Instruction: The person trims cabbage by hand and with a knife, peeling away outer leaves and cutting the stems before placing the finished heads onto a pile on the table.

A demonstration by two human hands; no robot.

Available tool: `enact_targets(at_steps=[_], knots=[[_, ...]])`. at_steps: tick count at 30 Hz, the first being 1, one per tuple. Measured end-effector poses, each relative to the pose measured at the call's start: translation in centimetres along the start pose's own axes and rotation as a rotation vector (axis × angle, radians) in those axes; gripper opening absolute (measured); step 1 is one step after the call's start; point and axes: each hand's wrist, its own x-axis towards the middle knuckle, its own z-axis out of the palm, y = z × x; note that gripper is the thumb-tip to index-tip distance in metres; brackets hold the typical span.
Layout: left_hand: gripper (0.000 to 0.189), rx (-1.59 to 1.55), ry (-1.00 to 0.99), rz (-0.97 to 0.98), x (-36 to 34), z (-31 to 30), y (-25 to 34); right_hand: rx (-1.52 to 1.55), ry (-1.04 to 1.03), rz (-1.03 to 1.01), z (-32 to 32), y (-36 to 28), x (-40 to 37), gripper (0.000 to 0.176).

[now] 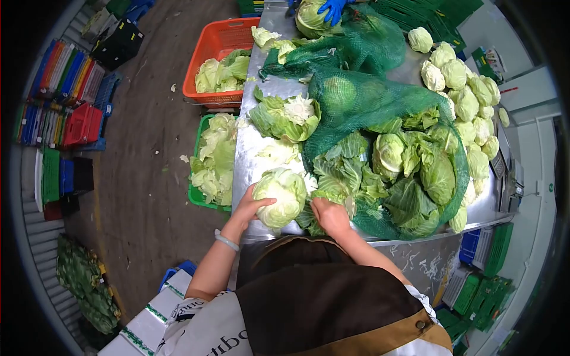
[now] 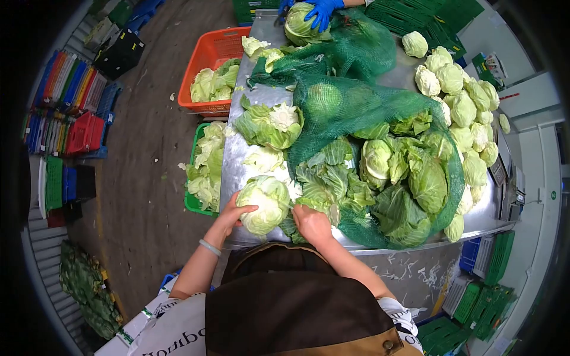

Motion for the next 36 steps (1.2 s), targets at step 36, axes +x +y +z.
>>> enact_targets(at_steps=[36], knots=[[0.094,-0.429,-0.585,0.491,-2.6,3.0,0.3,0.154,-0.005,0.509,-5.3,9.3,2.5,0.031]])
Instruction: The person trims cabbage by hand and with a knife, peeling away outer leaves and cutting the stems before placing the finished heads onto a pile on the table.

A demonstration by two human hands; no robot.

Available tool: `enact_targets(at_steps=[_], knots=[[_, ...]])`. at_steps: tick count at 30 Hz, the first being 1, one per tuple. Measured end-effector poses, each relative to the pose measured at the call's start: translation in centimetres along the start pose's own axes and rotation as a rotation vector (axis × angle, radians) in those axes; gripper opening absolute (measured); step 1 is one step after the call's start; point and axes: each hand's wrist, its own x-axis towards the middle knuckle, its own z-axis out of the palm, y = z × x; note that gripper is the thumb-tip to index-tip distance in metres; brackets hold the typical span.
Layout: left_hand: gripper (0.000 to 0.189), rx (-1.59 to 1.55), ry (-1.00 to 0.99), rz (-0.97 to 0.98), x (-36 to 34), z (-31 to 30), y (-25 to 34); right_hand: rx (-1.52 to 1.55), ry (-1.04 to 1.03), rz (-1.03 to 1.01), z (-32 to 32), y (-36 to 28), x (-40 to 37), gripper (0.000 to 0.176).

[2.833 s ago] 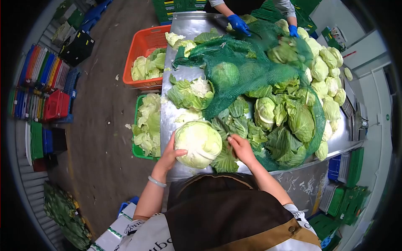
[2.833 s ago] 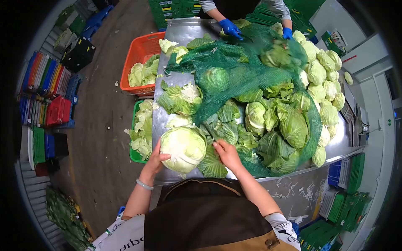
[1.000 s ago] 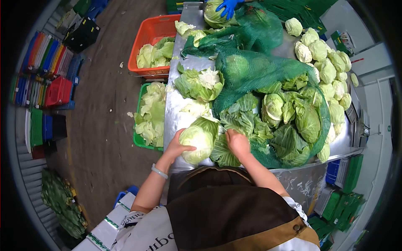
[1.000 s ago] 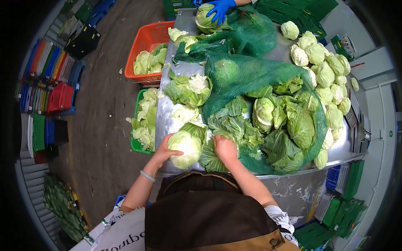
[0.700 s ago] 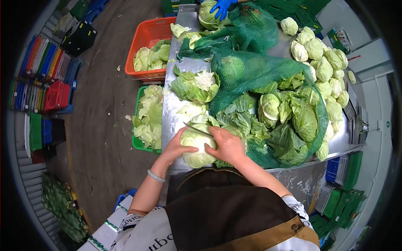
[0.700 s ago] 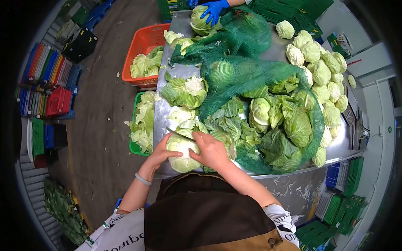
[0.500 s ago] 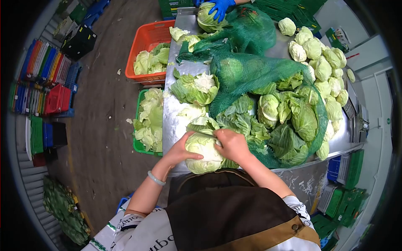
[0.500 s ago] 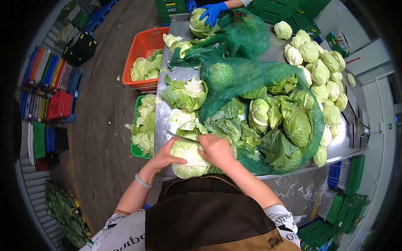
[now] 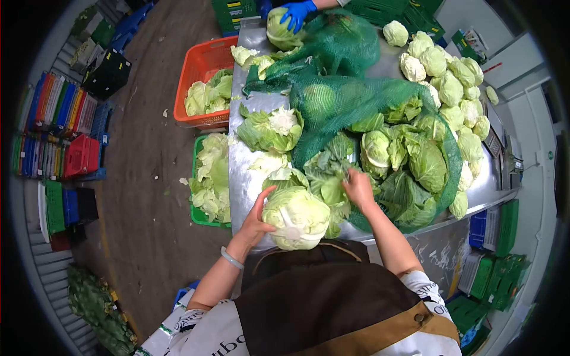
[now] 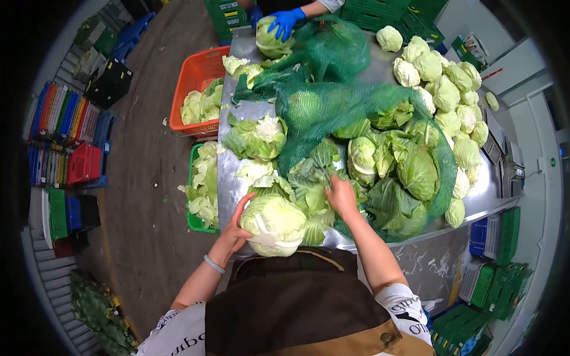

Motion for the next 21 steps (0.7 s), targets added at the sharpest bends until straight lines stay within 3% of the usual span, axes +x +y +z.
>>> enact_targets(at_steps=[1,4,5,8,10,13,14,16,17,18,21], knots=[[0.088,-0.028,0.012,-0.014,0.6,-0.3,0.1,-0.102,-0.034,-0.059,-0.4,0.0,0.2,0.035],[0.074,-0.080,0.050,-0.099,1.5,-0.4,0.4,0.293,-0.096,-0.149,-3.7,-4.9,-1.6,0.049],[0.070,-0.055,0.038,-0.137,2.3,0.3,1.5,0.641,-0.272,0.016,-5.0,-6.6,-1.6,0.056],[0.058,-0.081,0.060,-0.240,3.9,2.1,3.2,0.950,-0.505,0.202,-3.3,-6.7,-1.4,0.061],[0.054,-0.230,0.113,-0.296,4.5,2.7,3.6,1.107,-0.413,0.241,-2.5,-7.5,-2.6,0.054],[0.053,-0.470,0.241,-0.075,1.4,3.1,2.2,1.398,-0.174,0.408,-1.0,-7.9,-4.5,0.046],[0.055,-0.390,0.268,-0.064,0.7,3.3,1.2,1.301,-0.096,0.361,0.4,-7.4,-5.4,0.046],[0.059,-0.236,0.332,-0.041,-0.3,4.1,-0.7,1.073,-0.129,0.368,0.5,-8.9,-7.7,0.045],[0.071,-0.107,0.425,-0.112,-0.1,3.9,-0.5,1.039,-0.191,0.356,0.4,-9.4,-8.4,0.046],[0.074,-0.074,0.391,-0.120,-0.3,3.3,0.0,0.869,-0.128,0.155,2.1,-7.8,-8.7,0.045],[0.083,0.070,0.265,-0.178,-1.3,1.0,3.3,0.480,-0.104,-0.154,-2.1,-8.4,-9.3,0.028]])
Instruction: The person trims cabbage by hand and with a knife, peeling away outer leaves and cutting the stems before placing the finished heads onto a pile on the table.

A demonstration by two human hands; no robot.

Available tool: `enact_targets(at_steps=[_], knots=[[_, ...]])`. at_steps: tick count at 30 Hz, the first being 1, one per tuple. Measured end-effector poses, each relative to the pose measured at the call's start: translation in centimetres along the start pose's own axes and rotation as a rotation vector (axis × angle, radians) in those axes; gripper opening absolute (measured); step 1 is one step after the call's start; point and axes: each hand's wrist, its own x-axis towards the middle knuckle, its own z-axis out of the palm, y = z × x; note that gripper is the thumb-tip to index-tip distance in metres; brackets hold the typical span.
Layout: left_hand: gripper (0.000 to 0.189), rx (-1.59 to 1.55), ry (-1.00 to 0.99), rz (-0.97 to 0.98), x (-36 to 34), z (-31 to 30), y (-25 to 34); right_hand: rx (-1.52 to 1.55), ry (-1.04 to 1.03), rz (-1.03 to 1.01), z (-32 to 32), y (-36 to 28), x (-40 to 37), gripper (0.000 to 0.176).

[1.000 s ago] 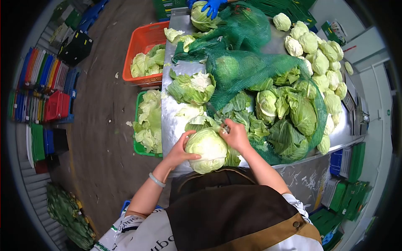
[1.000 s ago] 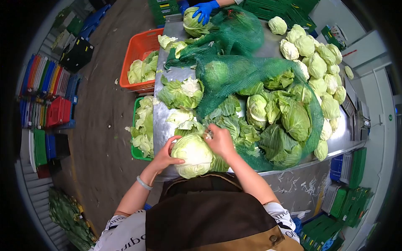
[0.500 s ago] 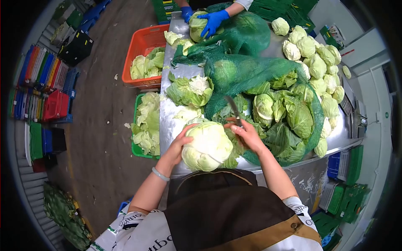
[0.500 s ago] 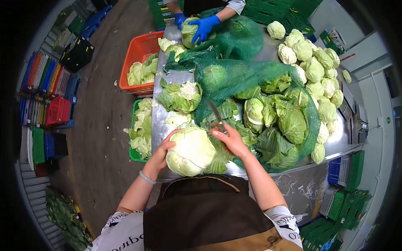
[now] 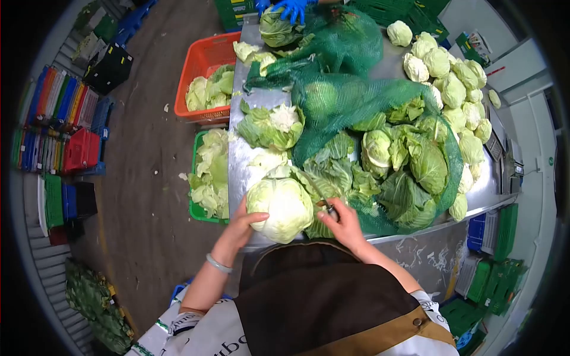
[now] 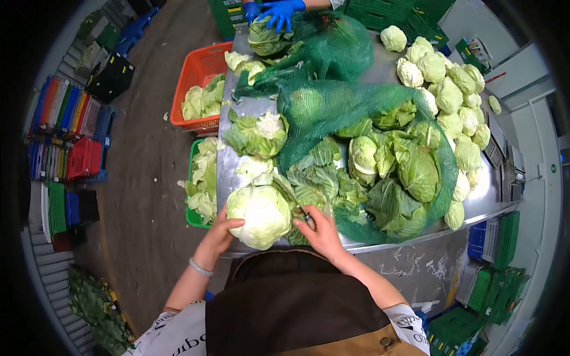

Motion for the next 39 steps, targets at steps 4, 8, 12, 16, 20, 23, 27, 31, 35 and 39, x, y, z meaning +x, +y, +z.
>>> enact_targets(at_steps=[4,8,12,16,20,23,27,31,35,39], knots=[[0.085,0.235,-0.086,-0.103,-1.0,0.0,2.5,-0.351,-0.080,-0.511,-2.0,-3.5,0.6,0.030],[0.085,0.255,-0.068,-0.143,-1.2,0.2,1.8,-0.493,-0.179,-0.522,-1.3,-3.1,0.0,0.046],[0.086,0.219,-0.094,-0.146,-1.2,-0.2,1.4,-0.564,-0.207,-0.530,-0.7,-2.5,-0.4,0.061],[0.086,0.190,-0.109,-0.176,-1.0,-0.4,1.4,-0.697,-0.133,-0.597,0.0,-2.8,-0.4,0.070],[0.088,0.191,-0.117,-0.214,-0.9,-0.4,1.5,-0.766,-0.046,-0.636,0.9,-3.6,-0.2,0.069],[0.089,0.203,-0.136,-0.229,-0.9,-0.1,1.9,-0.716,0.013,-0.494,1.5,-4.5,0.6,0.059],[0.092,0.209,-0.176,-0.214,-0.9,0.4,1.4,-0.490,0.133,-0.262,1.0,-4.4,3.7,0.039],[0.102,0.176,-0.170,-0.197,-0.9,0.1,1.7,-0.395,0.010,-0.273,0.4,-4.9,4.6,0.032],[0.116,0.138,-0.273,-0.018,-0.9,0.3,1.9,-0.311,0.054,0.096,-0.5,0.4,8.9,0.038],[0.118,0.002,-0.233,0.121,-0.2,0.0,0.9,-0.366,0.085,0.149,-0.9,6.4,8.5,0.054]])
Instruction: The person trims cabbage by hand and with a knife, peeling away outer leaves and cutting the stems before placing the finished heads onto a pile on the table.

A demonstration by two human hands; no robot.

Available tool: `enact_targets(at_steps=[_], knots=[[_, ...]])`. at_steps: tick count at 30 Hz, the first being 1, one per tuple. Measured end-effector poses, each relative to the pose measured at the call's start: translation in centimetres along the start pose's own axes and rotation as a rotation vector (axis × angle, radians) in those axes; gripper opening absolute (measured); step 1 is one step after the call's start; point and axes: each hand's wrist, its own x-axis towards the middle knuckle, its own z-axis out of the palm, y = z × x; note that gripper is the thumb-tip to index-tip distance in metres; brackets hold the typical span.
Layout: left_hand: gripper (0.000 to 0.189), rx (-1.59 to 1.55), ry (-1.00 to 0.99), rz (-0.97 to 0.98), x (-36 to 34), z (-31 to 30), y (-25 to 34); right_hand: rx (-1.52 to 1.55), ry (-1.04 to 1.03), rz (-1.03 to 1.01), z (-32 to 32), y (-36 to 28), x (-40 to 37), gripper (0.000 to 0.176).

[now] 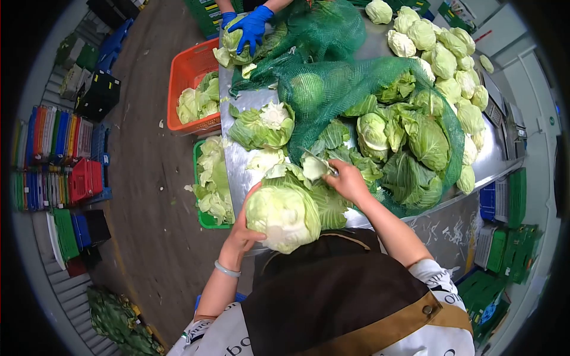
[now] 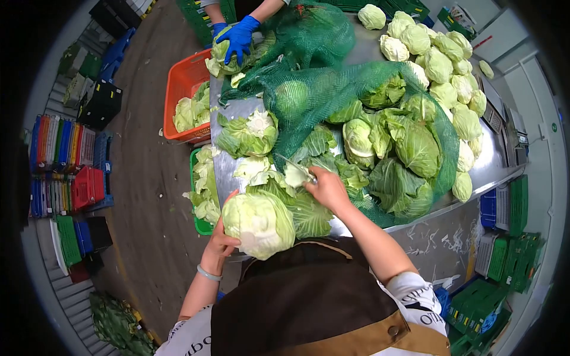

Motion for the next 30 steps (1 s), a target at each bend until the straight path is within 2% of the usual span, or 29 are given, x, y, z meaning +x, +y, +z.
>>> enact_targets(at_steps=[2,4,5,6,8,10,11,12,14,16,17,20,21,22,25,27,28,29,30], knots=[[0.114,-0.049,0.129,-0.015,-0.3,-0.8,-1.3,0.119,0.063,0.008,-3.2,-4.7,-3.2,0.066],[0.108,-0.015,0.200,-0.018,0.4,-0.1,-1.6,0.115,0.167,-0.158,-3.3,-6.9,-4.5,0.081],[0.107,-0.003,0.215,-0.013,0.9,0.2,-1.7,0.230,-0.028,-0.056,-4.2,-8.7,-5.4,0.076],[0.106,0.012,0.228,-0.005,1.3,0.4,-1.6,0.174,-0.009,-0.156,-3.4,-9.0,-5.7,0.070],[0.103,-0.094,0.221,-0.017,1.8,-0.3,-2.0,0.387,0.031,-0.116,-3.2,-8.5,-5.1,0.053],[0.099,-0.174,0.174,-0.011,1.6,-1.2,-2.6,0.647,-0.068,0.199,-4.3,-7.2,-4.5,0.038],[0.098,-0.198,0.123,-0.003,1.4,-1.6,-2.8,0.608,0.044,0.150,-3.1,-5.1,-3.8,0.029],[0.096,-0.222,0.071,0.003,1.3,-1.8,-2.7,0.414,0.054,0.140,-2.6,-3.2,-3.3,0.030],[0.097,-0.203,0.072,0.026,1.2,-1.4,-2.8,0.235,0.071,0.075,0.1,1.3,-2.9,0.033],[0.096,-0.160,0.096,0.082,1.6,-0.8,-2.7,0.418,0.224,-0.090,-0.1,0.3,-4.0,0.039],[0.095,-0.173,0.112,0.100,1.6,-0.4,-2.6,0.448,0.241,-0.074,-0.6,-0.5,-4.7,0.048],[0.092,-0.145,0.147,0.167,2.6,2.5,-1.3,1.166,-0.180,0.189,-5.0,-5.7,-7.3,0.055],[0.091,-0.088,0.151,0.205,3.0,3.7,-0.9,1.299,-0.287,0.222,-3.7,-5.2,-7.6,0.061],[0.090,-0.030,0.154,0.242,3.3,4.7,-0.5,1.278,-0.333,0.227,-3.8,-5.6,-7.9,0.062],[0.069,0.519,0.222,0.432,4.1,6.3,0.7,1.417,-0.298,0.334,-3.3,-4.5,-7.7,0.058],[0.047,0.678,0.289,0.592,4.0,7.1,1.4,1.541,-0.305,0.372,-2.3,-2.9,-8.1,0.051],[0.037,0.757,0.320,0.673,4.0,7.3,1.6,1.592,-0.372,0.371,-1.7,-1.9,-8.1,0.048],[0.013,0.859,0.453,0.645,3.8,7.3,1.6,1.642,-0.439,0.370,-1.1,-0.8,-8.2,0.045],[0.012,0.911,0.536,0.546,3.9,7.2,1.6,1.693,-0.505,0.370,-0.7,-0.1,-8.2,0.043]])
